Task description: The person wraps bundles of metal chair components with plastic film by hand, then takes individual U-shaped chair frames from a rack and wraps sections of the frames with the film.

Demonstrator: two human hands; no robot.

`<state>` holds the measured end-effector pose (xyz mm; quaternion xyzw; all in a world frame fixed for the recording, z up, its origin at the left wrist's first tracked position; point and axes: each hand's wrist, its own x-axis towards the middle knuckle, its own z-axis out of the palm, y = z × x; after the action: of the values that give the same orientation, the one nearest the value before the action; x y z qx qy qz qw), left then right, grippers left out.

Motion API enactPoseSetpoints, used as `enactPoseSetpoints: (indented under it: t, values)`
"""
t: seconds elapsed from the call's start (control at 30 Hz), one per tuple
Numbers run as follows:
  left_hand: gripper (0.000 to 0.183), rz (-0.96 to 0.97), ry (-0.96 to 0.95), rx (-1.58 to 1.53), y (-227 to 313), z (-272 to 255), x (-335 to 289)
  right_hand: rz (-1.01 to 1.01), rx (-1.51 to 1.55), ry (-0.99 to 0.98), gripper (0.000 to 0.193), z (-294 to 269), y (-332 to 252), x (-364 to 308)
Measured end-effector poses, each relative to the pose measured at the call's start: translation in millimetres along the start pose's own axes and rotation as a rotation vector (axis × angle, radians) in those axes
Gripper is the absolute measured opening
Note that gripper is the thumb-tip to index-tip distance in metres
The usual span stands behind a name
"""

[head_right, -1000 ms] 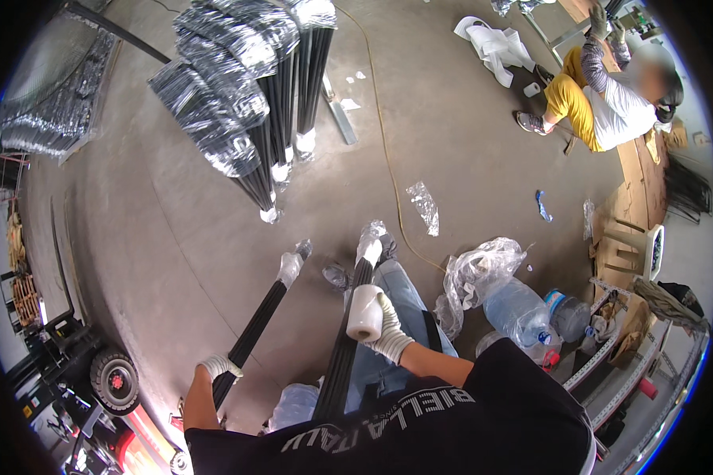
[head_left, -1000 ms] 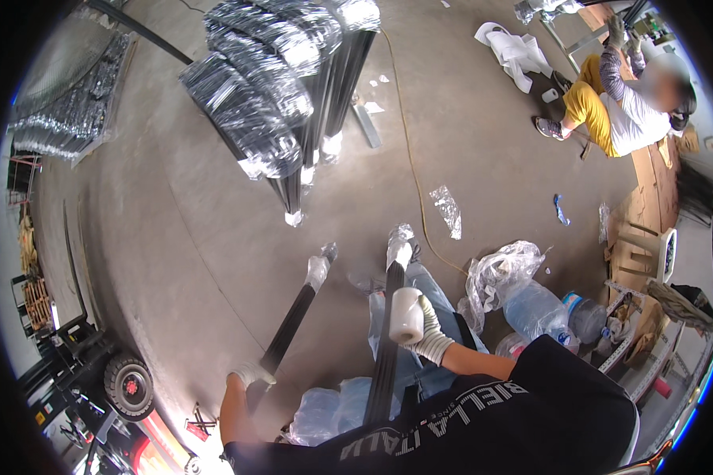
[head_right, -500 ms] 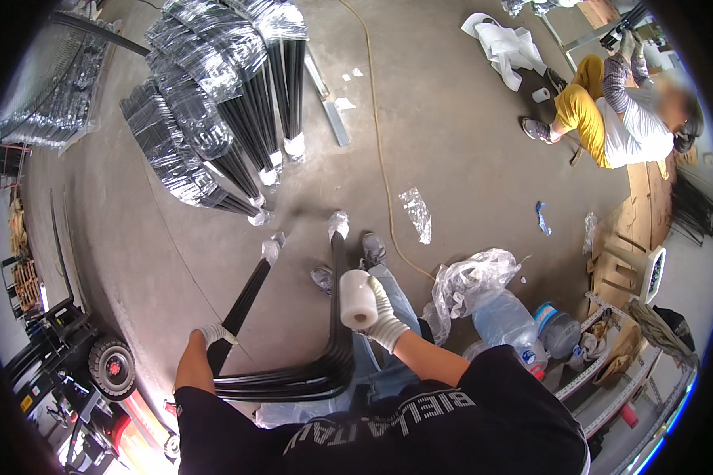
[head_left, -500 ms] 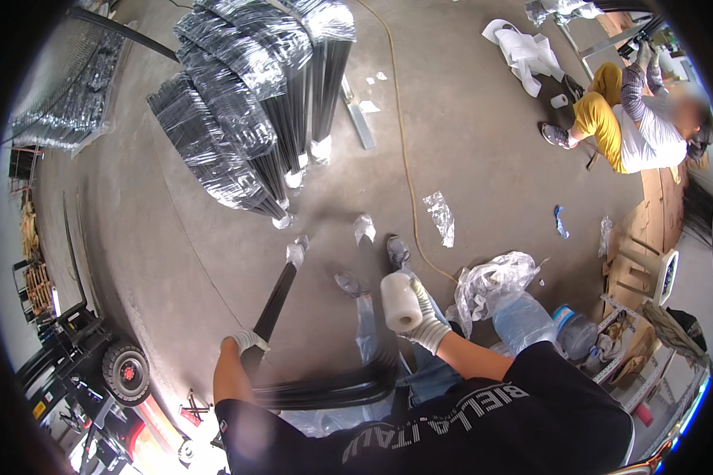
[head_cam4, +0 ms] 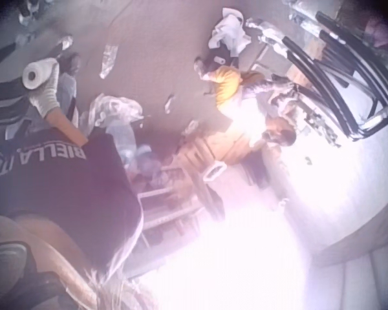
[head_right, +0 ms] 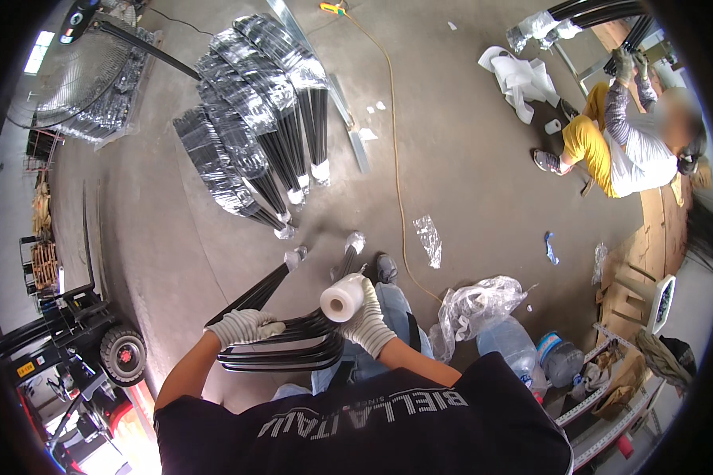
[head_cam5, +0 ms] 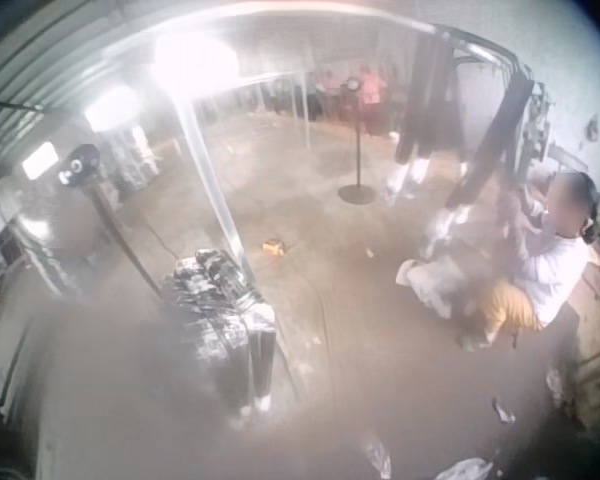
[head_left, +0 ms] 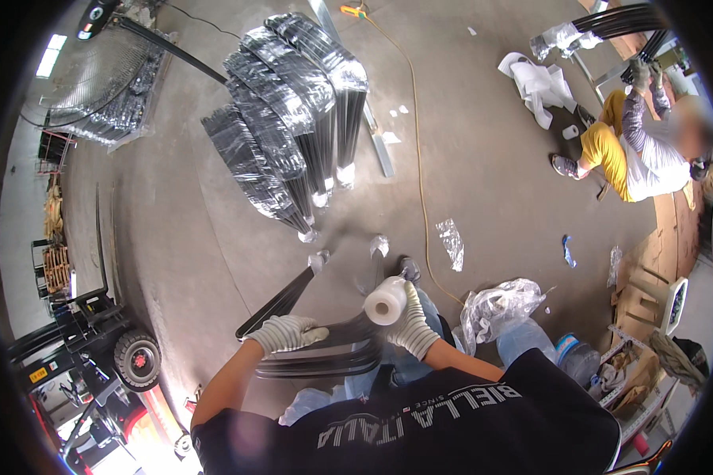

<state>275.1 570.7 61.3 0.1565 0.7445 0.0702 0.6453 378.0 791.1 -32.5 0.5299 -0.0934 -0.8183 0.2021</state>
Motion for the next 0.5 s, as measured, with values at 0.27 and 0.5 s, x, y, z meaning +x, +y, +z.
enactPoseSetpoints:
  t: [0.27,0.5]
  values:
    - [0.089,0.215,0.446,0.186,-39,-10,-40,-0.024,-0.099,-0.086,0.061,45,13,-22]
    - [0.114,0.198,0.721,0.596,-38,-6,-31,-0.224,-0.056,-0.253,0.06,90,24,9]
